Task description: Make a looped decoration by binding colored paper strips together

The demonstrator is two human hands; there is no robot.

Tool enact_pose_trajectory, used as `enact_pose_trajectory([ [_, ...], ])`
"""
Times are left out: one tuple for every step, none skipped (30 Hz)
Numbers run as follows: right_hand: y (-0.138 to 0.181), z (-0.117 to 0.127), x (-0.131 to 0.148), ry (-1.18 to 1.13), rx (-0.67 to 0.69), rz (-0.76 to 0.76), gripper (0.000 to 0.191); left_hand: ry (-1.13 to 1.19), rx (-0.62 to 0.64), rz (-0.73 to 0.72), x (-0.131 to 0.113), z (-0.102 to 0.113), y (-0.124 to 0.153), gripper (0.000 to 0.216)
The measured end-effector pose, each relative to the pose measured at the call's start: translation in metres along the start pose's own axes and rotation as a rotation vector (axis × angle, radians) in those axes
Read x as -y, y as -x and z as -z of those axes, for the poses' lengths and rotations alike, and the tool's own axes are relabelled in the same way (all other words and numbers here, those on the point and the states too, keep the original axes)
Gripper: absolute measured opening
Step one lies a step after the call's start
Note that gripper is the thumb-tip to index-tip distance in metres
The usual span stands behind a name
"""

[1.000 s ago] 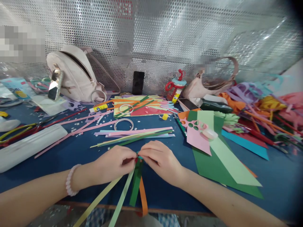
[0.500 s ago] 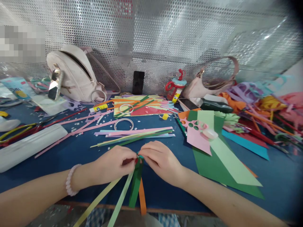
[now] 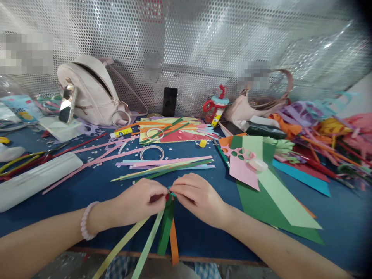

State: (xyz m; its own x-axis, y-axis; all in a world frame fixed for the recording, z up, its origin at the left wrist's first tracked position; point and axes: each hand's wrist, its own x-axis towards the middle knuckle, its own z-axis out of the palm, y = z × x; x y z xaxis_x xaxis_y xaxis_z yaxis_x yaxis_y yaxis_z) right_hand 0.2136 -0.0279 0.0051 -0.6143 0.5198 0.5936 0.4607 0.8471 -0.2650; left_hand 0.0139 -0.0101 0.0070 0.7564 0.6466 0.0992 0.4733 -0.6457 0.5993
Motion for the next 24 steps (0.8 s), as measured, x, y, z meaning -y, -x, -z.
enact_pose_trajectory([
  [0.000, 0.000, 0.000, 0.004, 0.001, 0.002, 0.013, 0.000, 0.000, -0.001, 0.000, 0.000, 0.000, 0.023],
  [0.000, 0.000, 0.000, 0.008, 0.001, 0.004, 0.013, 0.001, 0.001, -0.002, 0.000, 0.000, 0.000, 0.023],
  [0.000, 0.000, 0.000, 0.014, 0.000, 0.006, 0.014, 0.001, 0.001, -0.003, 0.000, 0.000, 0.000, 0.023],
  [0.000, 0.000, 0.000, 0.020, -0.001, 0.007, 0.014, 0.002, 0.004, -0.004, 0.000, 0.000, 0.000, 0.023],
  [0.000, 0.000, 0.000, 0.027, -0.002, 0.009, 0.014, 0.002, 0.005, -0.006, 0.001, 0.000, 0.000, 0.023],
  [0.000, -0.001, 0.000, 0.032, -0.004, 0.011, 0.013, 0.001, 0.006, -0.006, 0.001, 0.000, 0.000, 0.023],
  [0.000, -0.001, 0.000, 0.037, -0.010, 0.011, 0.013, 0.001, 0.005, -0.007, 0.001, 0.000, 0.000, 0.023],
  [0.000, -0.002, 0.000, 0.041, -0.019, 0.008, 0.012, 0.001, 0.006, -0.008, 0.000, 0.000, 0.000, 0.023],
  [0.000, -0.003, 0.000, 0.043, -0.032, 0.001, 0.012, 0.001, 0.009, -0.011, 0.000, 0.000, 0.000, 0.022],
  [0.000, -0.003, 0.001, 0.044, -0.049, -0.010, 0.012, 0.002, 0.012, -0.013, 0.000, 0.000, 0.000, 0.022],
  [0.000, -0.003, 0.001, 0.041, -0.068, -0.025, 0.011, 0.002, 0.011, -0.013, -0.001, 0.001, 0.000, 0.022],
  [0.000, -0.003, 0.001, 0.034, -0.088, -0.043, 0.011, 0.001, 0.011, -0.015, -0.001, 0.001, -0.001, 0.022],
  [-0.001, -0.002, 0.001, 0.024, -0.105, -0.067, 0.011, 0.001, 0.012, -0.015, -0.002, 0.001, -0.001, 0.022],
  [-0.001, -0.001, 0.000, 0.011, -0.122, -0.093, 0.012, 0.000, 0.014, -0.014, -0.002, 0.002, -0.001, 0.022],
  [-0.002, 0.000, -0.001, -0.004, -0.139, -0.123, 0.012, 0.001, 0.017, -0.014, -0.003, 0.003, -0.001, 0.022],
  [-0.002, 0.002, -0.003, -0.016, -0.153, -0.157, 0.013, 0.004, 0.022, -0.015, -0.003, 0.003, -0.002, 0.023],
  [-0.002, 0.003, -0.006, -0.017, -0.161, -0.197, 0.012, 0.006, 0.027, -0.014, -0.004, 0.003, -0.001, 0.024],
  [-0.002, 0.004, -0.009, -0.001, -0.157, -0.244, 0.012, 0.008, 0.027, -0.013, -0.004, 0.004, -0.001, 0.025],
  [-0.002, 0.005, -0.013, 0.031, -0.136, -0.293, 0.014, 0.009, 0.024, -0.015, -0.004, 0.004, -0.001, 0.026],
  [-0.002, 0.005, -0.016, 0.073, -0.100, -0.342, 0.020, 0.010, 0.021, -0.017, -0.004, 0.004, -0.001, 0.026],
  [-0.001, 0.005, -0.020, 0.111, -0.061, -0.382, 0.026, 0.008, 0.016, -0.020, -0.004, 0.004, -0.001, 0.026],
  [-0.001, 0.005, -0.022, 0.131, -0.027, -0.402, 0.028, 0.005, 0.011, -0.023, -0.004, 0.004, 0.000, 0.026],
  [-0.001, 0.005, -0.023, 0.124, -0.007, -0.395, 0.025, 0.000, 0.005, -0.028, -0.004, 0.004, 0.000, 0.026],
  [-0.001, 0.005, -0.023, 0.087, 0.000, -0.372, 0.020, -0.005, -0.003, -0.029, -0.004, 0.004, 0.000, 0.026],
])
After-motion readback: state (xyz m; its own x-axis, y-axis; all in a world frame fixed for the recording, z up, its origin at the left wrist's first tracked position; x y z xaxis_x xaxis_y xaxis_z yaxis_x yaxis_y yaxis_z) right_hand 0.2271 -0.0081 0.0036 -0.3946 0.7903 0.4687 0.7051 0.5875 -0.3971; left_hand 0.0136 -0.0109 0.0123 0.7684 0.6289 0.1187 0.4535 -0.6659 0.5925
